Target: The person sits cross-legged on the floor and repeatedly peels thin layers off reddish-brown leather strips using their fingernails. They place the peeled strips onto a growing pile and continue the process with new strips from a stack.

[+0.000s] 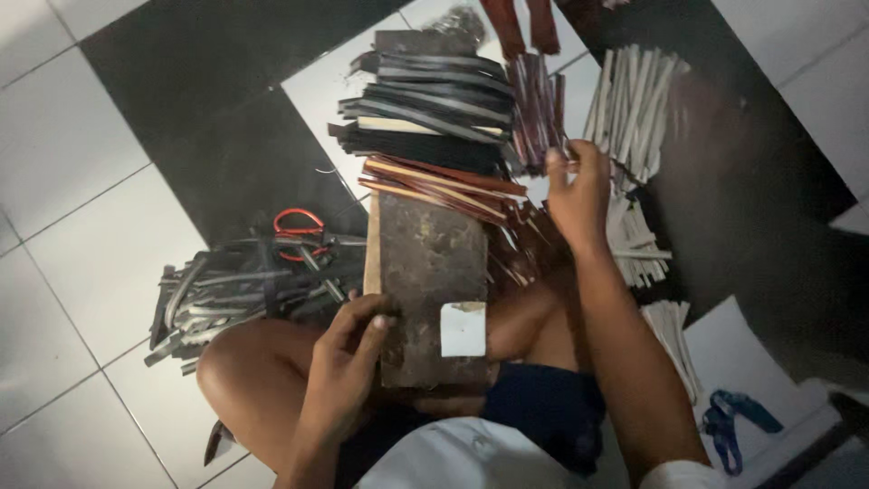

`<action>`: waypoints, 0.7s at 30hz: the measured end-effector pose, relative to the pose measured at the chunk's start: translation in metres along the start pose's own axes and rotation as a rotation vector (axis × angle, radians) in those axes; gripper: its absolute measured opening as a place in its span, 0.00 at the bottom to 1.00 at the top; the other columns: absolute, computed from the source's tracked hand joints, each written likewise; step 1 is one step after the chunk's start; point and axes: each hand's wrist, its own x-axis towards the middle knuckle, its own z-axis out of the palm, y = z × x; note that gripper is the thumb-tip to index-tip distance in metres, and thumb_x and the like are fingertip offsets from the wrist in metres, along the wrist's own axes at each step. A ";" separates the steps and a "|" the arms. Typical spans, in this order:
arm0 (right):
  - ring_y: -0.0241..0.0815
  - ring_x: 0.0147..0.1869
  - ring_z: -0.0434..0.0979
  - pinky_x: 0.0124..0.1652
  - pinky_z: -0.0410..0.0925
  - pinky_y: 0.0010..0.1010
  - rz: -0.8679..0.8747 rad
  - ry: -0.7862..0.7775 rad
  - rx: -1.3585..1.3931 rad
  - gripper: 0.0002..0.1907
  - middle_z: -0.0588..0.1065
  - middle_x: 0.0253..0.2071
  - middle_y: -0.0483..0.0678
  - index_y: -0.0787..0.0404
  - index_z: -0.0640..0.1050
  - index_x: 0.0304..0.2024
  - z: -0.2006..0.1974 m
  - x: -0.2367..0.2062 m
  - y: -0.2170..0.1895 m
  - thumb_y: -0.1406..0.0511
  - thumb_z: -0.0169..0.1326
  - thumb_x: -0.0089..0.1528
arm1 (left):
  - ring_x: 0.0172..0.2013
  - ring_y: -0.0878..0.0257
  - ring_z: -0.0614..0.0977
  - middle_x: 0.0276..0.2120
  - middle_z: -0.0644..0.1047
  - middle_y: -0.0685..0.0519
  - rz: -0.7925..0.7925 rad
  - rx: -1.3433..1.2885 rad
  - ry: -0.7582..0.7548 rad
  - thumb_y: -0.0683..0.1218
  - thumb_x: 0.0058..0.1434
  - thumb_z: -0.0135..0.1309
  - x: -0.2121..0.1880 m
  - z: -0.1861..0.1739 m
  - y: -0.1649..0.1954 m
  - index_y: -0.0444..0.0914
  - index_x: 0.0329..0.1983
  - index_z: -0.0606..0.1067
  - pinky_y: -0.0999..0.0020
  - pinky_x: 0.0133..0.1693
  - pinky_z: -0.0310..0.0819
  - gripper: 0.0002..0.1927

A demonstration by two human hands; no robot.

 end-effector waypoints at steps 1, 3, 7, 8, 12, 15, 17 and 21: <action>0.54 0.49 0.75 0.50 0.69 0.46 -0.101 -0.038 0.030 0.15 0.74 0.47 0.59 0.68 0.75 0.53 0.004 0.002 -0.009 0.63 0.60 0.71 | 0.48 0.65 0.78 0.46 0.81 0.50 -0.012 0.008 0.034 0.44 0.69 0.51 0.000 -0.003 -0.002 0.33 0.53 0.77 0.71 0.53 0.71 0.14; 0.55 0.51 0.75 0.52 0.68 0.46 -0.288 -0.113 0.087 0.12 0.75 0.47 0.57 0.65 0.77 0.52 0.013 0.001 -0.030 0.65 0.60 0.71 | 0.47 0.64 0.78 0.45 0.80 0.49 -0.057 -0.067 0.063 0.44 0.69 0.52 0.006 -0.001 -0.006 0.32 0.52 0.78 0.69 0.51 0.72 0.14; 0.57 0.51 0.75 0.50 0.68 0.48 -0.437 -0.174 -0.084 0.10 0.75 0.46 0.55 0.62 0.80 0.49 0.037 0.015 -0.074 0.65 0.62 0.67 | 0.45 0.66 0.80 0.43 0.81 0.52 0.033 0.035 0.015 0.44 0.67 0.52 0.016 -0.002 -0.010 0.33 0.50 0.77 0.71 0.50 0.72 0.12; 0.57 0.50 0.75 0.49 0.68 0.48 -0.459 -0.183 -0.106 0.10 0.75 0.45 0.55 0.62 0.81 0.49 0.043 0.022 -0.083 0.65 0.62 0.66 | 0.43 0.66 0.80 0.41 0.81 0.52 0.111 0.084 0.006 0.43 0.67 0.53 0.018 -0.003 -0.010 0.34 0.49 0.78 0.71 0.50 0.72 0.11; 0.57 0.47 0.74 0.44 0.67 0.48 -0.451 -0.232 -0.270 0.11 0.74 0.41 0.55 0.62 0.81 0.47 0.060 0.035 -0.107 0.65 0.64 0.64 | 0.33 0.64 0.80 0.33 0.80 0.52 0.119 0.104 -0.036 0.44 0.67 0.54 0.020 -0.008 -0.011 0.35 0.47 0.80 0.69 0.40 0.72 0.10; 0.58 0.48 0.74 0.45 0.67 0.49 -0.431 -0.249 -0.239 0.10 0.74 0.40 0.55 0.61 0.79 0.43 0.064 0.037 -0.111 0.65 0.65 0.62 | 0.32 0.63 0.81 0.30 0.81 0.51 0.093 0.134 -0.020 0.44 0.66 0.55 0.021 -0.015 -0.016 0.36 0.45 0.81 0.69 0.42 0.74 0.09; 0.58 0.48 0.74 0.44 0.67 0.49 -0.402 -0.270 -0.238 0.11 0.73 0.41 0.55 0.61 0.78 0.41 0.066 0.037 -0.111 0.65 0.66 0.61 | 0.35 0.63 0.82 0.31 0.82 0.51 0.214 0.197 0.008 0.44 0.67 0.56 0.020 -0.020 -0.021 0.36 0.45 0.81 0.67 0.51 0.67 0.08; 0.57 0.49 0.73 0.48 0.66 0.51 -0.440 -0.251 -0.190 0.10 0.74 0.40 0.53 0.60 0.77 0.40 0.065 0.039 -0.115 0.67 0.66 0.59 | 0.40 0.61 0.83 0.35 0.83 0.51 0.387 0.221 0.029 0.43 0.68 0.55 0.023 -0.020 -0.029 0.34 0.46 0.80 0.66 0.57 0.62 0.09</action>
